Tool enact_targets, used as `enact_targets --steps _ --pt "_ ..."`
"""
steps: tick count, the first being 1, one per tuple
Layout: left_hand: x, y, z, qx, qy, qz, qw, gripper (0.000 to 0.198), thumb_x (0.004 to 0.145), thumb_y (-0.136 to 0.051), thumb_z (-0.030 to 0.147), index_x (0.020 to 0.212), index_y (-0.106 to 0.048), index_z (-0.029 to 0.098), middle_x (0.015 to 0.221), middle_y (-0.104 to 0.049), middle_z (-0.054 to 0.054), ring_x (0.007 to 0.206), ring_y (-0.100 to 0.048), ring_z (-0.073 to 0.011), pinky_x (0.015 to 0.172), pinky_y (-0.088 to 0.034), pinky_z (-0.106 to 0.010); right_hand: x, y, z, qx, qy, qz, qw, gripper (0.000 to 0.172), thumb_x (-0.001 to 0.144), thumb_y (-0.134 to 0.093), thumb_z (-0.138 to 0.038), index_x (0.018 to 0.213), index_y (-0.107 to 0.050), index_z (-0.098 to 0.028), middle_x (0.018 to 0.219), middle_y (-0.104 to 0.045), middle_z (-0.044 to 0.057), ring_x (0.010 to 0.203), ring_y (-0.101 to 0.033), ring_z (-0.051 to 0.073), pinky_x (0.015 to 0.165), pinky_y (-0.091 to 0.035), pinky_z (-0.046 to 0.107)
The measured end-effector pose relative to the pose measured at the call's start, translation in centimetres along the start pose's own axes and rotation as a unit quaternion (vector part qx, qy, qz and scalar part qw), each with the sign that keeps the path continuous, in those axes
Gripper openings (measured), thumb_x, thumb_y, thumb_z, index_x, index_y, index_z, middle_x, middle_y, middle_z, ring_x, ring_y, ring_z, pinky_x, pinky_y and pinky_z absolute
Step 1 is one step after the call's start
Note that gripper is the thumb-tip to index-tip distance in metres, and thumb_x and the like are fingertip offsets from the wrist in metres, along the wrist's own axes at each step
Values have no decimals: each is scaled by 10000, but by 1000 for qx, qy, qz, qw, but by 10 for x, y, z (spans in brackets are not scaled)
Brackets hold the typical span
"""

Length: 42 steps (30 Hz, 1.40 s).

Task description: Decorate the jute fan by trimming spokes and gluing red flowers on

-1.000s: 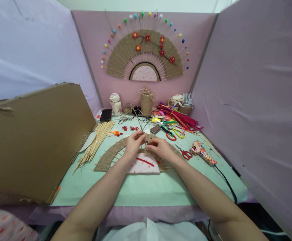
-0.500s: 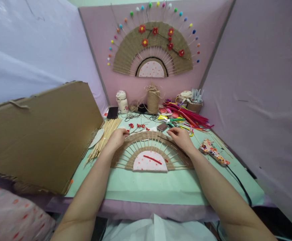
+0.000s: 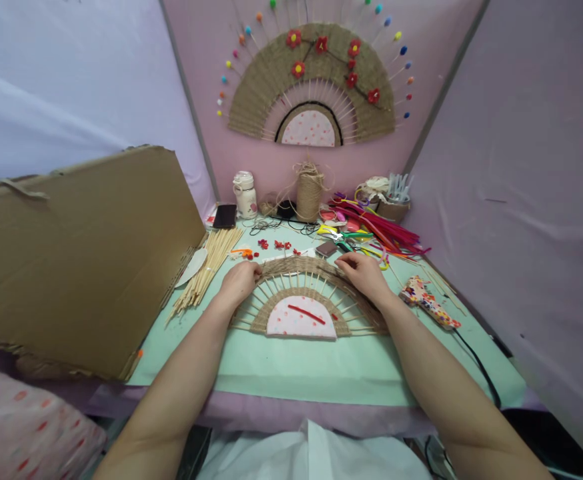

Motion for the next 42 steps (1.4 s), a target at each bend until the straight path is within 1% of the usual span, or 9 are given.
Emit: enact_targets --steps 6,11,14,19,23,26,33,37,42 --pt "0 10 -9 -46 -6 -22 999 193 747 -572 255 867 -711 196 946 -713 -86 894 -628 -238 781 -437 -303 0 3 1 -6 -7 4 1000 233 829 -547 -330 791 -721 -179 767 -726 58 684 -624 183 664 -431 287" --pt "-9 42 -47 -122 55 24 991 169 715 -576 242 797 -714 189 890 -728 -61 847 -636 -217 756 -451 -290 -1 4 3 -11 -13 7 1000 250 830 -544 -351 804 -725 -180 756 -726 66 670 -622 193 644 -422 297" --pt "-15 50 -61 -145 66 29 987 133 681 -600 247 729 -712 193 812 -730 -48 809 -637 -214 745 -455 -289 -1 4 4 -16 -13 5 1000 253 824 -545 -357 800 -725 -182 751 -726 68 664 -622 198 640 -425 302" --pt "-13 34 -49 -141 28 -24 989 139 651 -648 281 739 -725 205 802 -731 -42 795 -638 -215 725 -452 -287 0 0 4 -17 -11 -9 1000 250 814 -539 -350 781 -719 -179 738 -722 67 654 -620 197 642 -432 306" --pt "-9 19 -31 -100 4 -46 994 127 650 -656 270 742 -726 217 802 -724 -37 773 -624 -206 686 -438 -279 -1 -1 3 -18 -5 -11 1000 251 815 -532 -347 780 -718 -183 742 -722 64 657 -619 195 642 -435 305" --pt "-8 15 -23 -79 -10 -58 995 110 676 -614 228 709 -717 213 777 -715 -34 747 -613 -195 683 -432 -276 -1 0 2 -22 -6 -11 1000 248 815 -534 -342 786 -720 -180 756 -723 65 677 -623 196 652 -435 304" --pt "-14 31 -34 -63 13 -36 997 106 686 -603 213 695 -709 205 762 -713 -44 727 -611 -199 632 -407 -270 0 1 0 -30 -8 -16 999 234 819 -538 -326 787 -724 -188 759 -724 62 682 -626 198 647 -429 302" --pt "-14 30 -39 -24 32 -61 997 105 661 -611 201 686 -713 205 755 -719 -46 718 -606 -192 610 -396 -259 -1 1 1 -33 -7 -11 999 237 820 -540 -333 791 -727 -189 740 -721 57 663 -620 192 645 -429 299" --pt "-13 25 -41 -27 39 -74 996 96 627 -620 207 663 -709 210 728 -715 -35 684 -594 -178 585 -387 -250 0 0 2 -33 -8 -14 999 240 816 -537 -335 785 -725 -189 725 -717 54 644 -611 189 631 -426 297"
Point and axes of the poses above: each hand's wrist, its own x-axis towards the middle knuckle, its own y-axis out of the back of the hand, z = x × y, the point moved 6 cm from there along x, towards the middle knuckle
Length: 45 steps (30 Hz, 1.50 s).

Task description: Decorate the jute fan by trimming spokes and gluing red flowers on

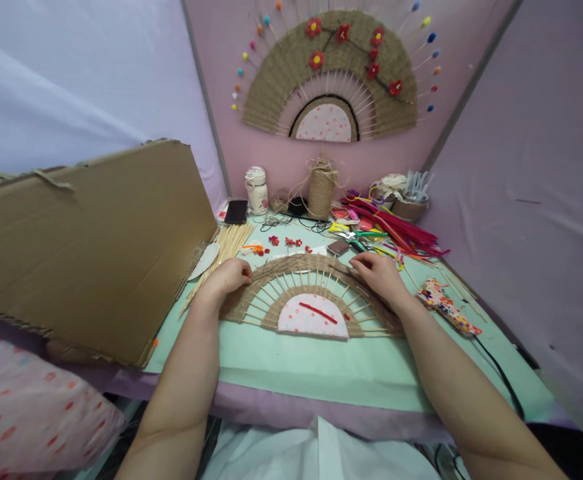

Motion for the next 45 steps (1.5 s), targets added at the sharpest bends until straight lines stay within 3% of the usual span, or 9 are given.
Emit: enact_targets --steps 25,45 --pt "7 -6 -6 8 -17 -43 999 68 648 -602 250 687 -635 205 738 -679 -20 710 -588 -178 617 -398 -258 1 2 5 -11 10 -3 1000 216 831 -557 -319 804 -727 -188 783 -735 51 697 -634 196 652 -421 294" --pt "6 -7 -6 -9 -7 -28 1000 57 627 -597 238 665 -621 203 677 -640 -5 650 -556 -166 580 -360 -261 1 4 2 0 11 -4 1000 206 834 -557 -314 783 -718 -195 769 -730 43 696 -637 188 644 -418 288"
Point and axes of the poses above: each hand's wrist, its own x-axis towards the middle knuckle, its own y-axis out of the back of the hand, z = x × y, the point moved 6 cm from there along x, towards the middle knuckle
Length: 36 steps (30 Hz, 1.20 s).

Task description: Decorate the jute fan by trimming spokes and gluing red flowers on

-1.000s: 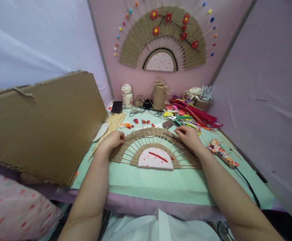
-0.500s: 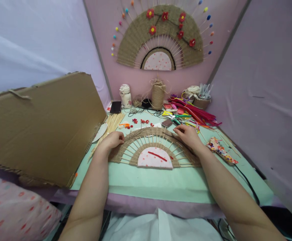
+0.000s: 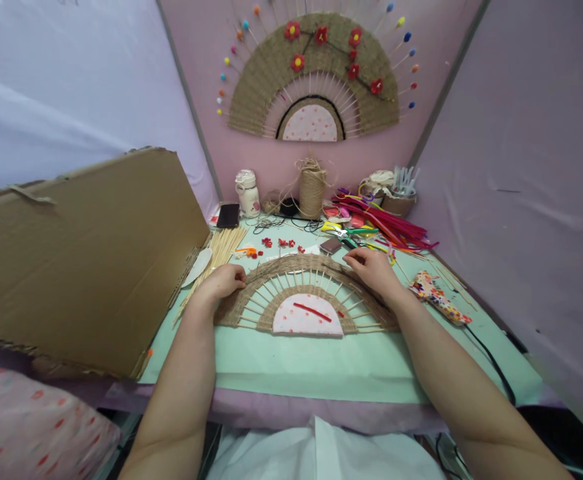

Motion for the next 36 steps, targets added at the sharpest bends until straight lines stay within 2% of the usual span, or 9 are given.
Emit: enact_targets --steps 21,31,36 --pt "0 2 -6 -9 -3 -13 1000 69 650 -576 252 695 -608 211 633 -617 10 636 -550 -163 584 -367 -257 -1 5 -2 0 -5 3 1000 213 838 -550 -317 808 -721 -193 798 -735 55 704 -635 189 656 -420 288" --pt "-2 2 -4 -47 -10 7 999 75 603 -593 269 654 -617 218 616 -615 4 615 -539 -169 563 -358 -263 1 8 1 -2 -10 14 1000 223 841 -543 -322 810 -726 -199 803 -736 59 724 -638 199 663 -427 296" --pt "-4 3 0 -26 -17 8 999 69 616 -573 266 643 -615 218 624 -620 -3 624 -535 -174 569 -350 -268 1 8 2 4 -15 17 1000 227 836 -544 -334 802 -724 -199 797 -731 59 713 -630 197 664 -422 298"
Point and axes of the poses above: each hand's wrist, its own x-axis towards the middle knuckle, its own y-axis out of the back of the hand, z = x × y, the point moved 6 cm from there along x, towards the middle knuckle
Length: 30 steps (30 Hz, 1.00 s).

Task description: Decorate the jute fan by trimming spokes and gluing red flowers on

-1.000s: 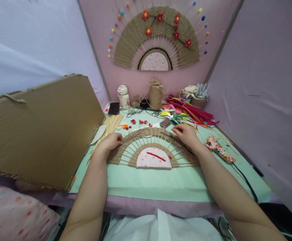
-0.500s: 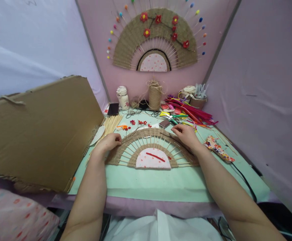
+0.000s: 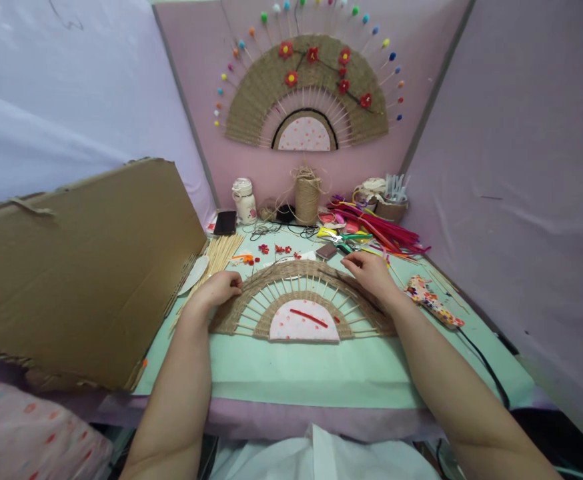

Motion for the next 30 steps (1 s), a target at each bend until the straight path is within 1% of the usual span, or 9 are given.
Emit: enact_targets --steps 10,13,16,17,19,22,26,28,30 --pt "-1 3 2 -15 -7 16 1000 62 642 -569 265 649 -600 212 646 -616 -4 646 -531 -173 591 -360 -269 1 4 -3 18 0 15 1000 246 832 -533 -339 788 -717 -182 752 -720 61 672 -614 188 638 -422 293" --pt "-2 14 10 -69 -29 69 995 109 680 -554 300 692 -598 201 690 -627 -11 680 -542 -175 626 -387 -271 1 21 1 41 -4 62 997 277 843 -520 -373 837 -714 -174 792 -726 67 695 -628 190 650 -447 293" --pt "-6 29 15 -156 -37 153 975 188 716 -563 368 759 -594 187 717 -619 -15 688 -538 -167 656 -412 -274 4 51 13 64 -29 145 987 301 843 -526 -396 895 -707 -161 818 -727 80 711 -641 196 662 -472 295" --pt "-7 33 16 -182 -34 178 966 215 720 -574 392 776 -590 185 717 -615 -13 685 -535 -164 660 -418 -274 7 60 17 43 -40 155 986 309 850 -517 -392 922 -702 -156 833 -727 85 722 -645 198 668 -477 296" --pt "-9 38 17 -224 -27 211 951 258 711 -597 427 794 -582 183 714 -607 -10 680 -532 -160 659 -425 -273 18 68 23 -42 -59 127 989 310 865 -496 -369 971 -691 -152 875 -728 96 760 -652 203 688 -476 298" --pt "-7 38 17 -257 -20 224 940 304 678 -629 464 782 -575 183 697 -601 -7 669 -534 -159 650 -427 -273 44 55 30 -144 -67 27 987 235 838 -553 -332 932 -702 -176 910 -731 86 813 -658 202 714 -458 286" --pt "-3 33 16 -242 -11 223 944 300 670 -634 454 779 -588 177 704 -612 -10 670 -542 -160 653 -424 -276 72 8 39 -194 -83 -70 975 138 746 -687 -288 797 -706 -162 833 -722 113 794 -667 221 676 -455 275" --pt "-1 30 15 -220 -6 220 950 260 683 -622 419 775 -594 177 700 -615 -9 672 -547 -161 654 -420 -276 78 -16 46 -216 -102 -102 966 155 755 -704 -289 808 -701 -143 861 -711 144 817 -665 228 692 -472 288" --pt "0 28 14 -199 -1 225 954 219 693 -610 390 755 -591 181 674 -608 -2 659 -544 -160 644 -414 -274 79 -34 52 -233 -114 -128 957 213 823 -665 -325 912 -683 -132 945 -689 137 855 -654 208 736 -500 312"
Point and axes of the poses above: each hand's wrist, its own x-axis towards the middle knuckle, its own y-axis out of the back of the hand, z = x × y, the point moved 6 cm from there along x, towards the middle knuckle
